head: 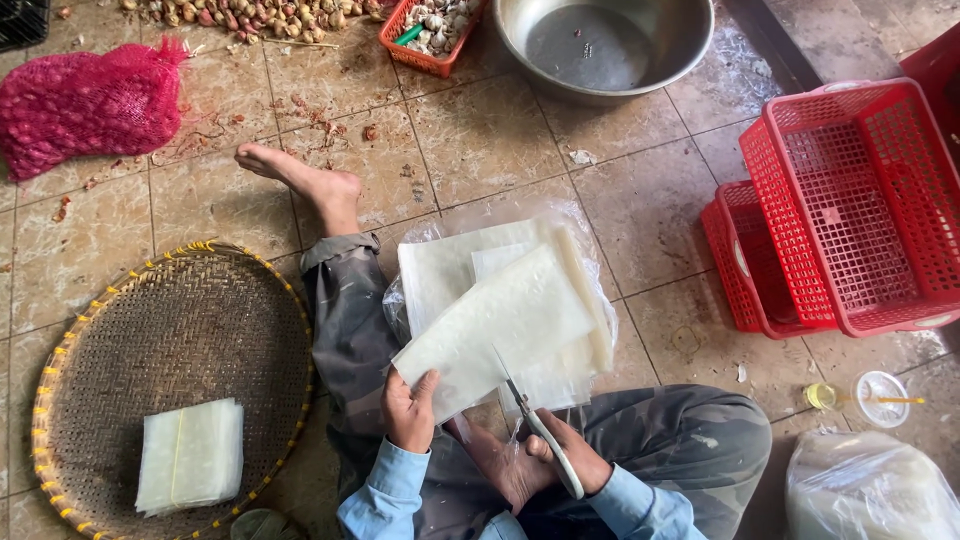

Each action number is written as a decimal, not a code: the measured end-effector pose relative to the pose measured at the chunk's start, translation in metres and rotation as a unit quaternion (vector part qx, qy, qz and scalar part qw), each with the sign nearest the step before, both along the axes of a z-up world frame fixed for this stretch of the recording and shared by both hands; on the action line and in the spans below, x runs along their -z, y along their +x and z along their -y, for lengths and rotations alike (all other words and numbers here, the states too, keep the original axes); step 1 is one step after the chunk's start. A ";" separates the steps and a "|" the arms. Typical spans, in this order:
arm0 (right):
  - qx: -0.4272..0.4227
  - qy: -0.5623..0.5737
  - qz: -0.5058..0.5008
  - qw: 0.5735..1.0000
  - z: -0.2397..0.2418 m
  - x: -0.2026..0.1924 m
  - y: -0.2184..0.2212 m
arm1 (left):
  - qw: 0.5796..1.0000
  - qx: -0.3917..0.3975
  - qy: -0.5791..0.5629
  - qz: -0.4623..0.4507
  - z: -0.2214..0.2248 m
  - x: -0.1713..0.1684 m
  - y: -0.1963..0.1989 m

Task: Cutting stacks of thin white sheets into smaller rectangular pieces using scissors

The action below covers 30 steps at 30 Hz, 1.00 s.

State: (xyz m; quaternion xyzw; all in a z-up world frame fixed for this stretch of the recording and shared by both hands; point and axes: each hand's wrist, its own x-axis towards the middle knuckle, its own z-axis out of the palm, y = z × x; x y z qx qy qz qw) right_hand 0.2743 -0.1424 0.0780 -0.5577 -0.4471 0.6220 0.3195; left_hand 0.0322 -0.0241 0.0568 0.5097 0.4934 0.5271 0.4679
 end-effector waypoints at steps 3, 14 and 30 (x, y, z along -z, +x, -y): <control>-0.002 0.007 0.023 1.000 0.000 0.007 0.002 | 1.000 0.008 -0.019 0.001 0.001 0.002 0.000; 0.089 -0.016 0.046 0.995 0.003 -0.005 -0.008 | 0.999 0.012 -0.038 -0.003 -0.002 0.004 0.001; 0.100 -0.069 0.028 0.992 -0.012 -0.009 -0.012 | 0.990 0.043 -0.126 0.037 -0.001 0.013 -0.007</control>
